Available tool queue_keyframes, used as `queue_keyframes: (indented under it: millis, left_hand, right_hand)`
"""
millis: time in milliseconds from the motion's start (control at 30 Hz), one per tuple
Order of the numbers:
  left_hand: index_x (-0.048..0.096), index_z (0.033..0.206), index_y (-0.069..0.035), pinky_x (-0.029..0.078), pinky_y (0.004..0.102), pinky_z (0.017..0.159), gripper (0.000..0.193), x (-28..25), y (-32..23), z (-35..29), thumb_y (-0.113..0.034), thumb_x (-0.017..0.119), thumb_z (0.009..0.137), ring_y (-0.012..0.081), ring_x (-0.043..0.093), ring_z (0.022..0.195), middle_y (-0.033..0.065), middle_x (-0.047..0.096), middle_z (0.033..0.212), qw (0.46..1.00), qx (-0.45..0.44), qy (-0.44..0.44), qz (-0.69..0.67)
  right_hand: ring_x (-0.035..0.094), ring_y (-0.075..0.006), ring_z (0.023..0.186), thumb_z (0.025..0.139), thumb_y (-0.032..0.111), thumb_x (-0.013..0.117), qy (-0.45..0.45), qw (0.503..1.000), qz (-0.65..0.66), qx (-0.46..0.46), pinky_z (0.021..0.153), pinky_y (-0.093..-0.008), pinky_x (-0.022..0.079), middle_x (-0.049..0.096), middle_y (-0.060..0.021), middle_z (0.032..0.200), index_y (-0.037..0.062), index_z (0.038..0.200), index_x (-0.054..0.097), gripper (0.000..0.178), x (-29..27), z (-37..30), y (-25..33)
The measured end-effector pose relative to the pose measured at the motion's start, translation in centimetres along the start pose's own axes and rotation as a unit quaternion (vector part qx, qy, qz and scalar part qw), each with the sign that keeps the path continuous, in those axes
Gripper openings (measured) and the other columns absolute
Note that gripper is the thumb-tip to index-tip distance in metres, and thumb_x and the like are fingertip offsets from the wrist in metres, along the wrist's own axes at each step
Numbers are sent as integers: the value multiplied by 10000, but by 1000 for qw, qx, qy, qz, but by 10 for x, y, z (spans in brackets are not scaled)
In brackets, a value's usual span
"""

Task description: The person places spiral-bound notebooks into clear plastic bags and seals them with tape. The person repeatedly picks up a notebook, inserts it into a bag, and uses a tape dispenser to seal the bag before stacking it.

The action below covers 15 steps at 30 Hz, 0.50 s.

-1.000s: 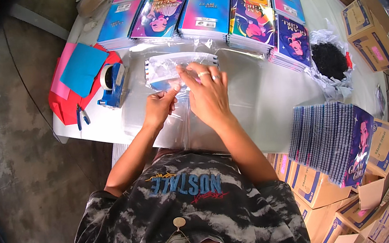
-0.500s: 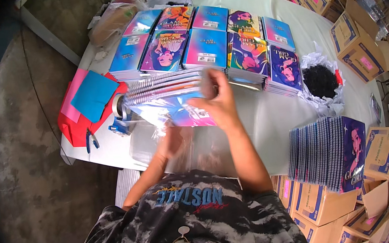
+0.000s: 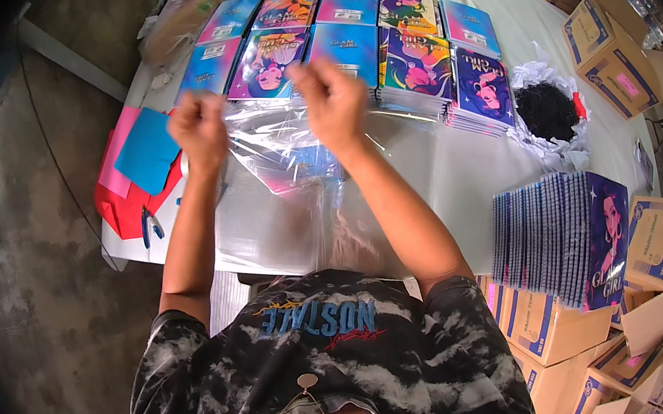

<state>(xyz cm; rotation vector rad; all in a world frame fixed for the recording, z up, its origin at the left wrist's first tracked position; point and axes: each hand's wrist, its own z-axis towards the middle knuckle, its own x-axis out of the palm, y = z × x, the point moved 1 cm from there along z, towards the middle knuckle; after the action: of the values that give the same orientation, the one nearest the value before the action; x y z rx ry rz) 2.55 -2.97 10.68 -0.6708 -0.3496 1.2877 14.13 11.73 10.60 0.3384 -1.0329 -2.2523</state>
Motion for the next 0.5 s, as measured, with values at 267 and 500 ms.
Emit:
queue_keyframes:
  millis: [267,500]
  left_hand:
    - [364,1301,1,402,328,853,538,-53,44,-40,-363,462,917,199,495,1007,109,475,1174,983,-147,107,-29]
    - [242,1386,59,275,355,1047,693,-2,21,-103,-264,585,878,272,349,1277,223,329,1402,950,-295,68,-71]
  right_hand:
    - [491,-219,1032,755,368,727,-4,975,-112,-192,820,-315,409,492,-175,1138,-5,1275,281,780,-38,-65,-2]
    - [459,-282,1095,618,259,826,25,984,-37,172,959,-394,354,442,-205,1196,-4,1341,244,965,6,-71,-37]
